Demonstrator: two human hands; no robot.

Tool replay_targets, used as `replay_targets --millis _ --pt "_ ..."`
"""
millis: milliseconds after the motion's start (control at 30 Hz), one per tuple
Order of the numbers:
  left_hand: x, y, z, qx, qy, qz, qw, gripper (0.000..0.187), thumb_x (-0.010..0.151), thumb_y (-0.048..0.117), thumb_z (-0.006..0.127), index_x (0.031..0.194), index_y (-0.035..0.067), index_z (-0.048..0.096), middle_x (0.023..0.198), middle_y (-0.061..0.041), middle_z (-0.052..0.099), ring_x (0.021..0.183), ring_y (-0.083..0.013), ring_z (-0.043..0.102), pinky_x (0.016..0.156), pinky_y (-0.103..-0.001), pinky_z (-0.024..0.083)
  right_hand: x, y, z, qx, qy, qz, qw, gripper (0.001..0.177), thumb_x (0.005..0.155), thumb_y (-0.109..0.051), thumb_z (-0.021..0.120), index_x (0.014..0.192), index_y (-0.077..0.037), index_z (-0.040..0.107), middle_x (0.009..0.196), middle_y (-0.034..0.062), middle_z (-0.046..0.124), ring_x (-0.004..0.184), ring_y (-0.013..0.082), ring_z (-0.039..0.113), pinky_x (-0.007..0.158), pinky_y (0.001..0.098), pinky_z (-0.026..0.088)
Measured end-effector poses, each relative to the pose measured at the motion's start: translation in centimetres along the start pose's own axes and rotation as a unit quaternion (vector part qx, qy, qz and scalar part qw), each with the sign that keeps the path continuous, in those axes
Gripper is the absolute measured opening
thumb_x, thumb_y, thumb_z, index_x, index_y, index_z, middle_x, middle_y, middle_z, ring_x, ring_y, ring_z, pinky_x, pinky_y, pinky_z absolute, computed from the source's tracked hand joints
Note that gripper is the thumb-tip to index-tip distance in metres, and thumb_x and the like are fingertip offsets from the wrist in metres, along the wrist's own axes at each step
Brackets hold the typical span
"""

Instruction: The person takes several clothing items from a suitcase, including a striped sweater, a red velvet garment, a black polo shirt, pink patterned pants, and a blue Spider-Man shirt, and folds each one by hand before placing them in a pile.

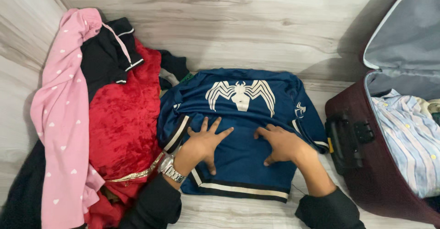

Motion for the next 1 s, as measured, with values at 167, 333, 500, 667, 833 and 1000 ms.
replay_targets --millis 167,333,500,667,833,1000 --pt "-1.5 -1.6 -0.3 0.076 -0.018 0.007 0.997 0.152 0.049 0.03 0.106 0.161 0.047 0.004 0.172 0.002 -0.01 0.158 -0.0338 -0.005 0.12 -0.069 0.015 -1.0 1.0 -1.3 -0.069 -0.036 0.119 0.99 0.11 0.056 -0.021 0.102 0.146 -0.039 0.04 0.143 -0.0027 0.046 0.142 0.0235 0.043 0.114 0.0411 0.042" --pt "-0.9 -5.4 -1.9 0.036 0.07 0.004 0.997 0.133 0.052 0.025 0.101 0.16 0.034 0.025 0.17 0.002 0.02 0.155 -0.022 0.024 0.121 -0.044 0.032 -0.7 4.5 -2.0 -0.03 -0.013 0.118 0.993 0.099 0.06 -0.021 0.097 0.144 -0.035 0.047 0.138 -0.0016 0.056 0.135 0.0235 0.052 0.111 0.0408 0.047" --pt "-1.1 -4.7 -4.1 -0.061 0.207 0.042 0.976 0.093 0.073 0.042 0.086 0.153 0.031 0.041 0.163 -0.004 0.033 0.152 -0.028 0.03 0.117 -0.053 0.032 0.7 5.3 -2.9 0.119 0.066 -0.008 0.991 0.062 0.076 -0.038 0.083 0.134 -0.023 0.065 0.127 0.0042 0.073 0.119 0.024 0.071 0.105 0.0397 0.057" --pt "-1.5 -5.3 -5.6 -0.057 0.331 -0.054 0.94 0.083 0.081 0.045 0.081 0.151 0.021 0.043 0.161 -0.016 0.031 0.141 -0.0439 0.033 0.106 -0.062 0.037 1.2 4.4 -3.7 -0.051 0.172 0.029 0.983 0.075 0.084 -0.046 0.079 0.148 -0.017 0.053 0.148 0.0145 0.05 0.133 0.0394 0.049 0.101 0.0551 0.037" --pt "-2.1 -4.5 -3.7 -0.147 0.129 -0.049 0.98 0.068 0.084 0.054 0.07 0.147 0.031 0.056 0.137 -0.008 0.067 0.133 -0.0297 0.06 0.108 -0.048 0.05 0.4 5.0 -3.0 0.1 0.044 0.005 0.994 0.063 0.084 -0.046 0.071 0.139 -0.016 0.061 0.128 0.0124 0.071 0.118 0.0272 0.068 0.101 0.0372 0.055" --pt "1.6 -7.0 -6.6 -0.122 0.348 -0.057 0.928 0.068 0.084 0.054 0.068 0.142 0.021 0.058 0.143 -0.009 0.06 0.135 -0.0314 0.053 0.107 -0.051 0.045 3.3 10.2 -7.1 0.184 0.356 -0.065 0.914 0.06 0.094 -0.045 0.065 0.139 -0.006 0.06 0.137 0.02 0.064 0.129 0.0349 0.06 0.106 0.0431 0.047"
Point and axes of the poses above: each hand's wrist, its own x-axis towards the middle knuckle, its own z-axis out of the palm, y = z × x, the point moved 7 cm from there along x, towards the middle knuckle
